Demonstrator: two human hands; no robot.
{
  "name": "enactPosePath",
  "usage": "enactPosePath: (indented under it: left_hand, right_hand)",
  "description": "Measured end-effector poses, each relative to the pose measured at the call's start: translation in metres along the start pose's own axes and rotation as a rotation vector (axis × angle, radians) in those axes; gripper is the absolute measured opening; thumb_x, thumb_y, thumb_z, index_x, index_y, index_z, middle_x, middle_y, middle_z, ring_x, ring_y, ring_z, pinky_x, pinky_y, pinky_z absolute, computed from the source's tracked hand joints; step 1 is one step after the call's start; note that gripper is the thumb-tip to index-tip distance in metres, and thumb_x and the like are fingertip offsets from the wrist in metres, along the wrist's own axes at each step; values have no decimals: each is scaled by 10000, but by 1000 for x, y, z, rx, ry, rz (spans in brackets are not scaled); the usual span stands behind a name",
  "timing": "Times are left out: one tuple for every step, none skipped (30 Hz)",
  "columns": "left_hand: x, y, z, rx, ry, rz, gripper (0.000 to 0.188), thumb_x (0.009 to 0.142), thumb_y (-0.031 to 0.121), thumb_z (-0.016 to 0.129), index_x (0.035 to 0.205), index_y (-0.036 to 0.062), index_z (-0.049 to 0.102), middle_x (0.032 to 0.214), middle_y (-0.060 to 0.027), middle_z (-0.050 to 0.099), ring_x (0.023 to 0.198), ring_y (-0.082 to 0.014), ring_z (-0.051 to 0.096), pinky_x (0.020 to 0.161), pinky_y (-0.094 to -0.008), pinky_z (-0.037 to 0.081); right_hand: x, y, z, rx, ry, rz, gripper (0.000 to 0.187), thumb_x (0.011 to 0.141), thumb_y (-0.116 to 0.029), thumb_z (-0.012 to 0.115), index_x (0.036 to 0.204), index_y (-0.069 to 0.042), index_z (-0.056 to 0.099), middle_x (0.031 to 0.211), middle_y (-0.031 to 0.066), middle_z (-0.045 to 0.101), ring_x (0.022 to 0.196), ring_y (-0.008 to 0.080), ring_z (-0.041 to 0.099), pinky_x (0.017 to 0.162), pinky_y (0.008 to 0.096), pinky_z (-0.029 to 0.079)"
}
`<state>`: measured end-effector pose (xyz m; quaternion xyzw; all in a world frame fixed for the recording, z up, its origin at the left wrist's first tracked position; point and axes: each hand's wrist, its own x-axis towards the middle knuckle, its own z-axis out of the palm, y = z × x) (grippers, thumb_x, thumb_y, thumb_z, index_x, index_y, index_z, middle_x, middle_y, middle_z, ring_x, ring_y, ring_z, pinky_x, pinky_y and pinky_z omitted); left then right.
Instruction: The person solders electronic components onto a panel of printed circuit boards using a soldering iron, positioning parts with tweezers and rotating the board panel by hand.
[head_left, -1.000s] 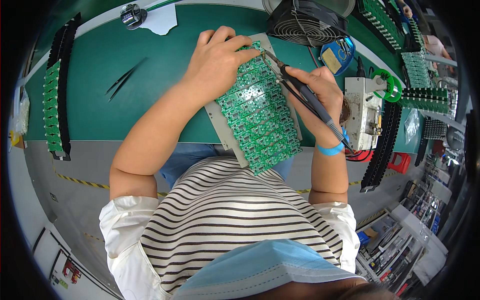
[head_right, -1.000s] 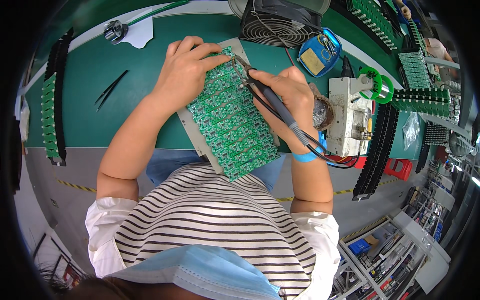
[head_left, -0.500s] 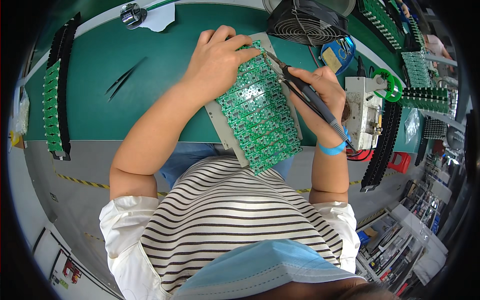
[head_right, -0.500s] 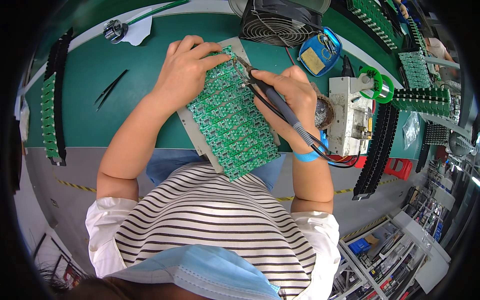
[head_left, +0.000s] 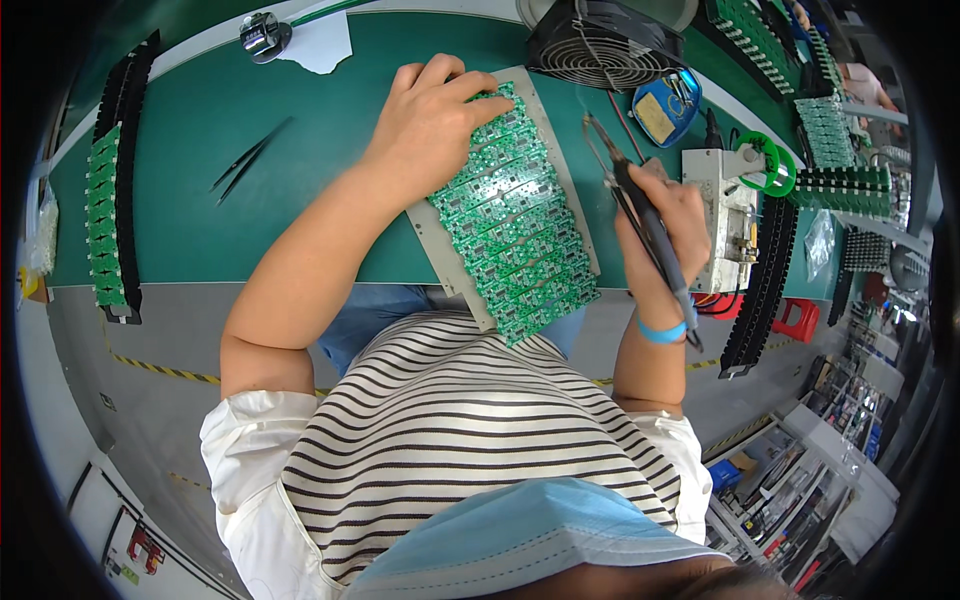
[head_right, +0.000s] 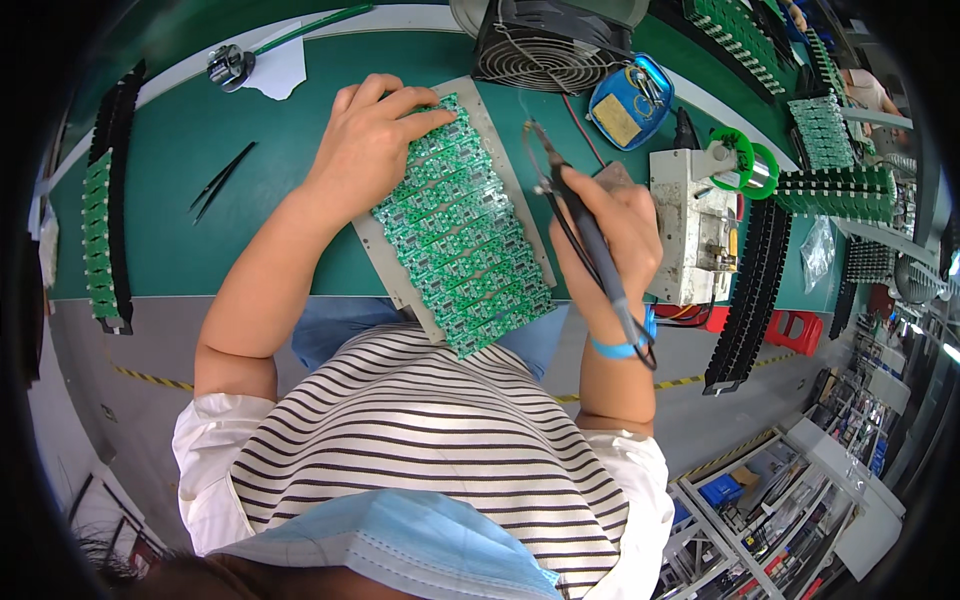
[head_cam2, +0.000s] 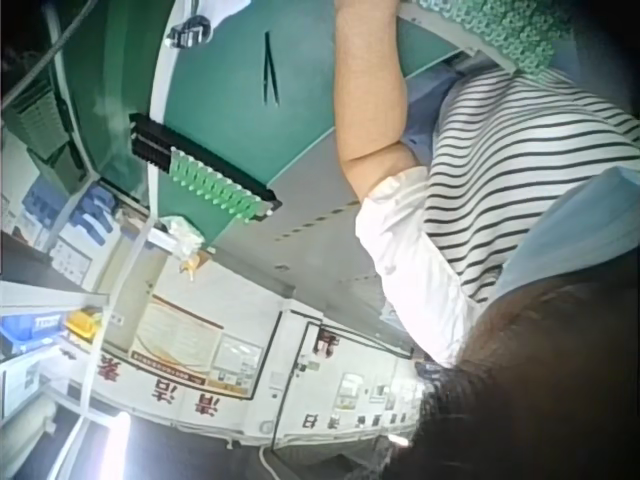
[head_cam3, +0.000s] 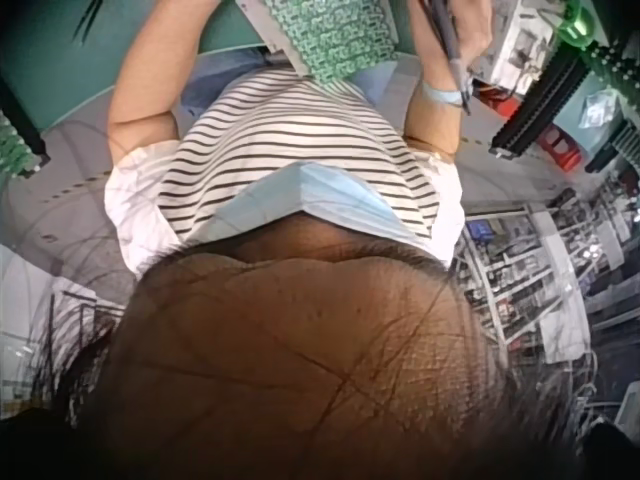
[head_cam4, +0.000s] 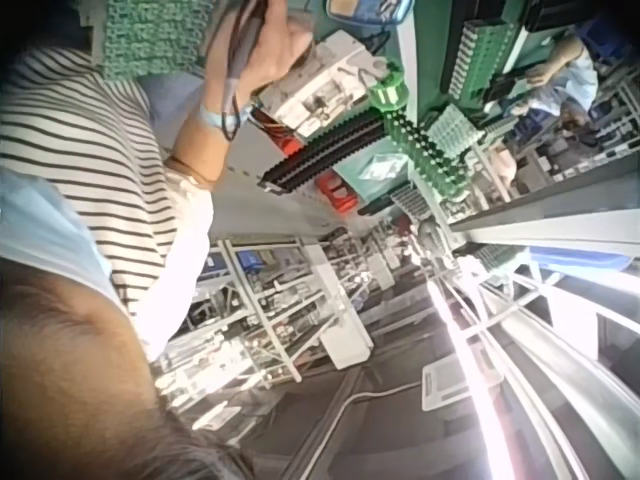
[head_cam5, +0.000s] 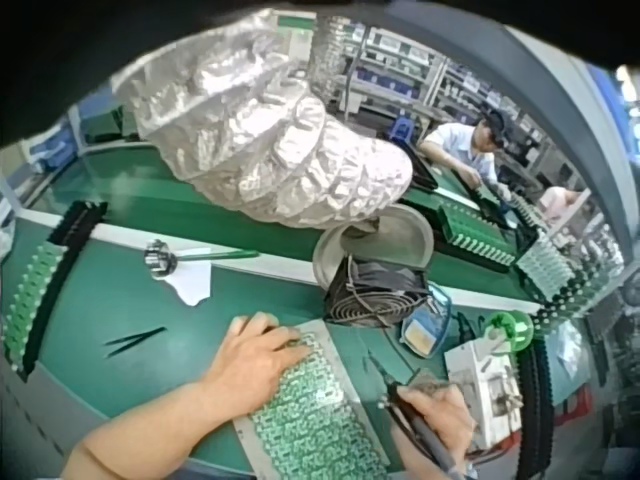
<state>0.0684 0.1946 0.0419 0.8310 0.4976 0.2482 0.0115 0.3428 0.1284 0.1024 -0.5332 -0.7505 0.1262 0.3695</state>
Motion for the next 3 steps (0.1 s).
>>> enactPosePath:
  left_hand:
    - [0,0,0,-2,3,-4,414,828,13,665,1171,199,803,1271,65,709,1163,-219,558,1046,-378,403]
    - [0,-2,1,-3,3,-8,415,830,14,664,1175,199,802,1275,65,709,1166,-219,558,1049,-380,403]
    - [-1,-3,2,-5,3,-11,416,832,16,663,1178,200,802,1280,65,709,1168,-220,558,1052,-381,403]
  right_hand:
    - [-12,1,-4,-50,61,24,451,709,54,797,1150,-40,802,961,101,724,791,191,565,733,293,490]
    - [-26,5,-7,-97,122,50,450,722,52,800,1162,-41,798,967,116,734,783,198,566,726,302,501]
    - [-38,8,-8,-145,183,76,449,735,49,803,1174,-43,794,973,130,744,776,204,568,718,311,512]
